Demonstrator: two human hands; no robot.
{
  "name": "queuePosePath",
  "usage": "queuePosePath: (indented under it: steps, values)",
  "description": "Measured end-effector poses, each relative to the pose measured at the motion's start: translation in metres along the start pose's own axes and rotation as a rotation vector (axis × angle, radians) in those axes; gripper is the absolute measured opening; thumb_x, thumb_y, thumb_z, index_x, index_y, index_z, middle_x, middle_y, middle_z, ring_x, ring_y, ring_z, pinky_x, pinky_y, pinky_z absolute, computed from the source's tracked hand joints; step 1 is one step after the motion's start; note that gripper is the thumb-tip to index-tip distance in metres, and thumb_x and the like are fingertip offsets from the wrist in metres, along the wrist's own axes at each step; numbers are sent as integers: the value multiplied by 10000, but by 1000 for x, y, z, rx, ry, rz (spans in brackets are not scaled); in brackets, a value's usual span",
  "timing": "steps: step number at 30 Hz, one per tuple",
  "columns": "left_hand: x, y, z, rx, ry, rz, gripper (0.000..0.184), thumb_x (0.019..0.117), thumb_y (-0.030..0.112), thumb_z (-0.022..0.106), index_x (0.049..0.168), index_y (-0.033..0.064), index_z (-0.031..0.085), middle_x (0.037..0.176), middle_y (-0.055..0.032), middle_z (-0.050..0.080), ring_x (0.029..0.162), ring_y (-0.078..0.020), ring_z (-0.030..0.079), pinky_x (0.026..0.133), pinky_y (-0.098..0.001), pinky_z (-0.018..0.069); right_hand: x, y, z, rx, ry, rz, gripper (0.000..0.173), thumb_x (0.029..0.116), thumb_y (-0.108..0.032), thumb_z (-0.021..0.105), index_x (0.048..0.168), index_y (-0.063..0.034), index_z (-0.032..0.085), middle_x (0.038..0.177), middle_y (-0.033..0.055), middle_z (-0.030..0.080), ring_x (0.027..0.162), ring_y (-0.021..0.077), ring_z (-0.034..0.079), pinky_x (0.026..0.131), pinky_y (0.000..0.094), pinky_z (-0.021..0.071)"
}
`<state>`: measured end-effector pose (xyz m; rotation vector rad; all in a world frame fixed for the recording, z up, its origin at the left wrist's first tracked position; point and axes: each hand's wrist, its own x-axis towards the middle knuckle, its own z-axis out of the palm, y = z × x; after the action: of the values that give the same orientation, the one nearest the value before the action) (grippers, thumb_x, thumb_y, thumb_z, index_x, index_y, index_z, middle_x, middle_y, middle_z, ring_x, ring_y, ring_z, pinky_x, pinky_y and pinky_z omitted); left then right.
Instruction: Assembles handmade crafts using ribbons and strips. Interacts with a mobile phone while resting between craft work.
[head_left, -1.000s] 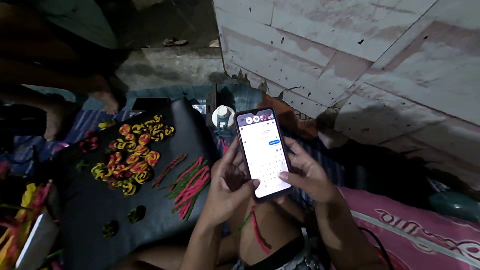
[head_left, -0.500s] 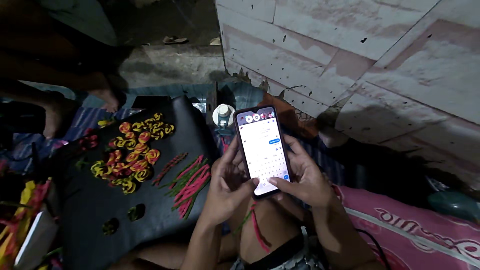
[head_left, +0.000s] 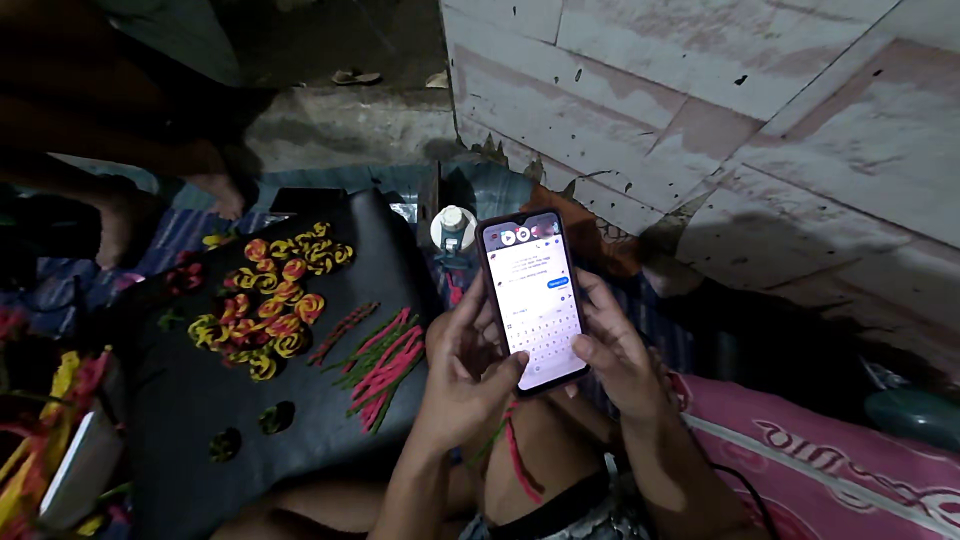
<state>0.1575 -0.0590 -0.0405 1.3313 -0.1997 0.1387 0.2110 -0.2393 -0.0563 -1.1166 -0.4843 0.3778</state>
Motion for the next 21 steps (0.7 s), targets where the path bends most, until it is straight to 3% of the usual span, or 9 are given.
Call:
queuePosePath:
  steps: [3, 6, 9, 13, 15, 21]
  values:
    - [3, 1, 6, 11, 106, -24, 751, 910, -71, 618, 1558, -73, 239, 1328, -70, 661, 1089, -122, 701, 942, -295, 598, -1, 1, -2, 3, -33, -11, 759, 997, -385, 638, 1514, -20, 218, 1338, -8, 626, 1029, 30, 685, 674, 167, 601]
    - [3, 0, 3, 28, 67, -19, 790, 901, -62, 637, 1568, -65, 214, 1338, -60, 653, 1089, -113, 697, 939, -285, 597, -1, 2, -4, 30, -26, -4, 720, 1006, -345, 629, 1517, -30, 232, 1329, -18, 635, 1046, 44, 690, 729, 194, 618]
    - [0, 0, -2, 6, -5, -13, 828, 889, -63, 638, 1580, -49, 184, 1361, -39, 638, 1100, -98, 687, 949, -278, 588, -2, -2, -3, 42, -18, 27, 675, 1004, -253, 629, 1507, -42, 233, 1295, -33, 654, 990, 26, 704, 646, 172, 609]
    - [-1, 0, -4, -22, -11, -12, 852, 882, -61, 648, 1580, -63, 159, 1390, -55, 617, 1125, -111, 680, 966, -292, 584, -2, -8, 5, -64, 38, 98, 710, 915, -40, 670, 1490, -24, 253, 1250, 2, 671, 880, 13, 708, 555, 145, 575]
    - [-2, 1, -4, -30, -15, -3, 864, 884, -31, 665, 1579, -67, 153, 1396, -52, 611, 1128, -109, 678, 964, -290, 584, -1, -7, 6, -78, 32, 89, 708, 908, 12, 663, 1487, -20, 255, 1267, 18, 666, 917, 25, 712, 600, 149, 589]
    - [-4, 5, -10, -71, -63, -1, 868, 917, 62, 699, 1599, -9, 166, 1412, -20, 604, 1146, -103, 668, 980, -290, 575, -4, -5, -3, -9, -121, 59, 886, 862, -38, 707, 1531, 8, 128, 1348, 13, 620, 1037, 36, 692, 749, 192, 614]
